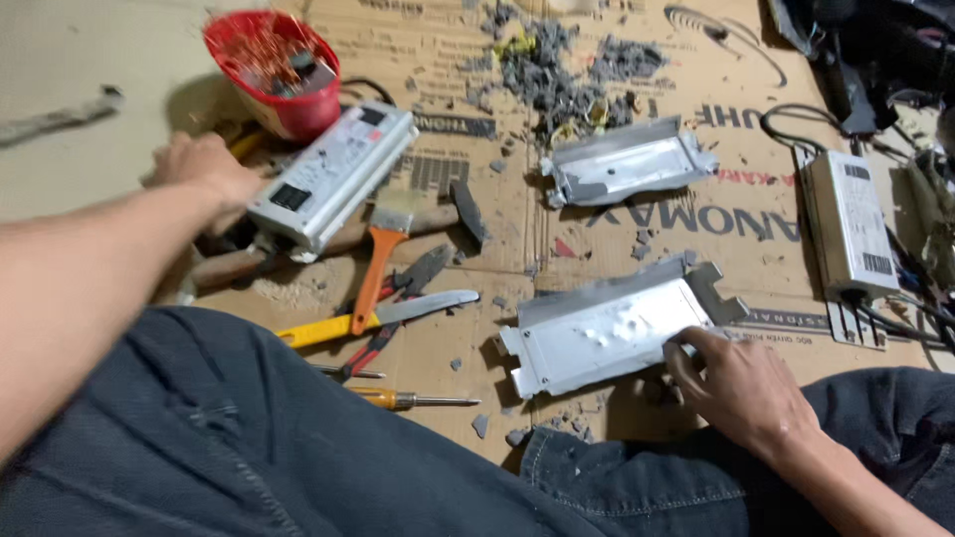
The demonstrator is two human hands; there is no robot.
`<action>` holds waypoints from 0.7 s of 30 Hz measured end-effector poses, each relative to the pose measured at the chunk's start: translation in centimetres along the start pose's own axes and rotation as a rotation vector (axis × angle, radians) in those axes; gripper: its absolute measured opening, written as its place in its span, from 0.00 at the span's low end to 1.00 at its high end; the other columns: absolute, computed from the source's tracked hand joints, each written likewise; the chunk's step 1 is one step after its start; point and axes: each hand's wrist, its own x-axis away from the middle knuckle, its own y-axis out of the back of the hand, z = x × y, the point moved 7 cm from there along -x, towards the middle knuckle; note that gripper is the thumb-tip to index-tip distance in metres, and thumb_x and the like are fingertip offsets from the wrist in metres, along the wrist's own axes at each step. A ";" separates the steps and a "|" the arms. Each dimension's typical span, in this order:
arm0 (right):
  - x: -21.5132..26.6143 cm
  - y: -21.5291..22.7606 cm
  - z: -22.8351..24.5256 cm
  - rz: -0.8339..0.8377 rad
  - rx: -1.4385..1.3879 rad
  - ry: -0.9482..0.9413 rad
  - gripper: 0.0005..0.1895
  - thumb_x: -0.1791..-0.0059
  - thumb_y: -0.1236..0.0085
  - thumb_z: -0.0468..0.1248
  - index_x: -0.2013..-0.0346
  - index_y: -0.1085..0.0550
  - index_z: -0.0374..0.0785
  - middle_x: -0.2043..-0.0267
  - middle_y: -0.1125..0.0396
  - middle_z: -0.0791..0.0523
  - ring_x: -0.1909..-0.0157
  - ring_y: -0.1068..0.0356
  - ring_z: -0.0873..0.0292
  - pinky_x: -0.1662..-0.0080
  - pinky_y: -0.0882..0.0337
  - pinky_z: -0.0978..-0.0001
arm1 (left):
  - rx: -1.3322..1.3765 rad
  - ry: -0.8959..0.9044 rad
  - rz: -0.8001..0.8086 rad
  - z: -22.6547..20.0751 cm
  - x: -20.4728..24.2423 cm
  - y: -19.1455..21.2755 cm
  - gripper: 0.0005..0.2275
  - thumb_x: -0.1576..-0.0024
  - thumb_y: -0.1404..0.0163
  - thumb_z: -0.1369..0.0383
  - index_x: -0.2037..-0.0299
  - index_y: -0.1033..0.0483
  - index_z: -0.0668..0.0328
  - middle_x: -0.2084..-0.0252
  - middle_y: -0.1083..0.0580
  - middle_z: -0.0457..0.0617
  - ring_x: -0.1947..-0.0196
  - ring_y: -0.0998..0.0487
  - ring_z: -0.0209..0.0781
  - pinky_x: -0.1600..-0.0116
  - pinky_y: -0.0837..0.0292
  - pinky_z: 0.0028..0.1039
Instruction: The person sits on the floor and cleans a white metal electronic housing using a brush and a scraper. They remove debris from the surface and edges of the housing.
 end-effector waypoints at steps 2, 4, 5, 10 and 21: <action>-0.3 -0.7 -0.1 0.047 -0.045 0.017 0.13 0.46 0.55 0.50 0.49 0.27 0.60 0.69 0.22 0.61 0.79 0.24 0.64 0.68 0.21 0.67 | -0.007 0.003 0.034 0.5 -0.6 -0.9 0.35 0.47 0.47 0.45 0.35 0.32 0.61 0.32 0.39 0.64 0.34 0.41 0.67 0.36 0.41 0.60; -0.7 -1.2 0.0 0.086 -0.095 0.036 0.19 0.47 0.55 0.49 0.41 0.30 0.65 0.60 0.19 0.61 0.74 0.17 0.65 0.61 0.12 0.67 | -0.013 0.006 0.061 0.9 -2.5 -2.3 0.33 0.44 0.52 0.46 0.33 0.35 0.60 0.29 0.42 0.63 0.32 0.43 0.66 0.36 0.42 0.60; -0.8 -0.3 0.8 -0.059 -0.057 0.148 0.16 0.48 0.54 0.52 0.48 0.25 0.60 0.58 0.21 0.61 0.74 0.19 0.63 0.69 0.18 0.67 | -0.044 0.003 0.065 1.4 -3.9 -3.6 0.36 0.46 0.48 0.45 0.34 0.33 0.64 0.34 0.35 0.66 0.36 0.35 0.69 0.39 0.35 0.57; -1.1 1.0 4.1 -0.460 0.070 0.541 0.28 0.51 0.47 0.55 0.40 0.28 0.50 0.56 0.33 0.55 0.58 0.37 0.55 0.61 0.32 0.63 | -0.109 0.087 -0.022 1.9 -5.1 -3.4 0.41 0.51 0.40 0.47 0.31 0.38 0.63 0.29 0.43 0.65 0.32 0.43 0.68 0.36 0.45 0.66; -1.9 -2.8 6.7 -0.088 -0.017 0.666 0.52 0.57 0.64 0.77 0.27 0.45 0.53 0.22 0.59 0.50 0.22 0.62 0.47 0.31 0.60 0.40 | -0.165 0.116 -0.192 8.5 -15.7 -9.3 0.40 0.66 0.31 0.49 0.45 0.22 0.68 0.45 0.24 0.71 0.46 0.25 0.66 0.50 0.27 0.51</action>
